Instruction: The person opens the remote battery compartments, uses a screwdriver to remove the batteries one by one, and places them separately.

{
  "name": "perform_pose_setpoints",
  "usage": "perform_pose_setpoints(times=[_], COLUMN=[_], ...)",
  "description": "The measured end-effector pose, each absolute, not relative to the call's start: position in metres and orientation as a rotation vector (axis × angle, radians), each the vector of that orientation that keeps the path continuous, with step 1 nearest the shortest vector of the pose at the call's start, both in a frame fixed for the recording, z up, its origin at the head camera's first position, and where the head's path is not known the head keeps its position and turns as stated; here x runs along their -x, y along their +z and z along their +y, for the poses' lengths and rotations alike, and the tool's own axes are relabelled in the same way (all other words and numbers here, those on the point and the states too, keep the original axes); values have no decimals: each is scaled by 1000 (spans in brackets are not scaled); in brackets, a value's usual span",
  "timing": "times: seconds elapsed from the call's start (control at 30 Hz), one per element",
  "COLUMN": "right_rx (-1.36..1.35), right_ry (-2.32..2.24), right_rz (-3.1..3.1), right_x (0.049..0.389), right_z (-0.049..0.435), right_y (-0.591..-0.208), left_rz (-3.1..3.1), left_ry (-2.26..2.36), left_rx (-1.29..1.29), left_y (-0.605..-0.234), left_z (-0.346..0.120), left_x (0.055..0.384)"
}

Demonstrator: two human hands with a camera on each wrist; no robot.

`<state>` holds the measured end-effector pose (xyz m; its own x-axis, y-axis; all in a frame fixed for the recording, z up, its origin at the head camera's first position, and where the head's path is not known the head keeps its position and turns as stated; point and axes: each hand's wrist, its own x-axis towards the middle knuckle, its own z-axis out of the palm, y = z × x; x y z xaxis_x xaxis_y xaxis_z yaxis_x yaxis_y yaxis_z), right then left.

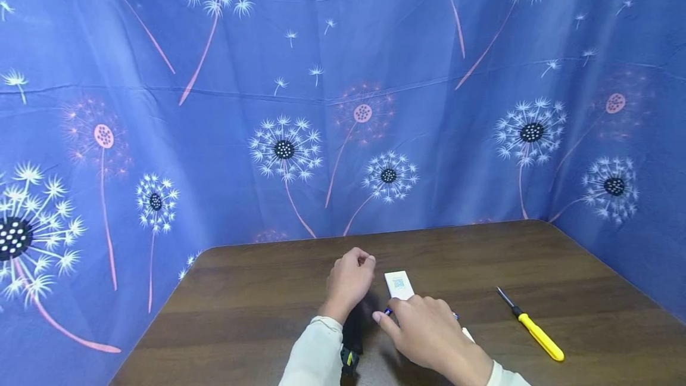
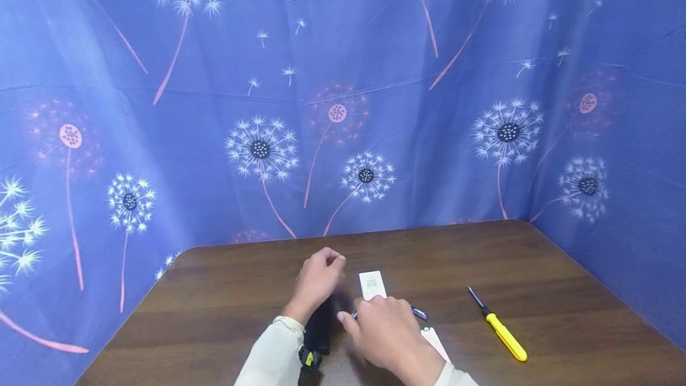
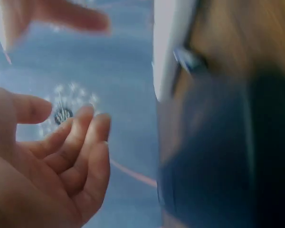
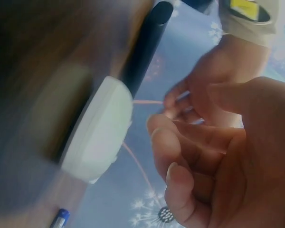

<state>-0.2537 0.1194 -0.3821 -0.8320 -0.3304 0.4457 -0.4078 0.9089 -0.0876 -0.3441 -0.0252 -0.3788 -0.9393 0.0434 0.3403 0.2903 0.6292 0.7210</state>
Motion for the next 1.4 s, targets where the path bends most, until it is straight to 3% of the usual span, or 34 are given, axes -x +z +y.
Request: perform_pose_setpoints(times=[0.3, 1.4], right_rx=[-655, -705], right_ry=[126, 299], right_rz=[-2589, -2827], right_x=[246, 255], right_z=[107, 85], right_y=[-381, -379], left_rz=[-2754, -2936], left_ry=[-727, -770], left_rx=[148, 75], left_y=[-388, -393], left_z=[-51, -58], left_x=[347, 357])
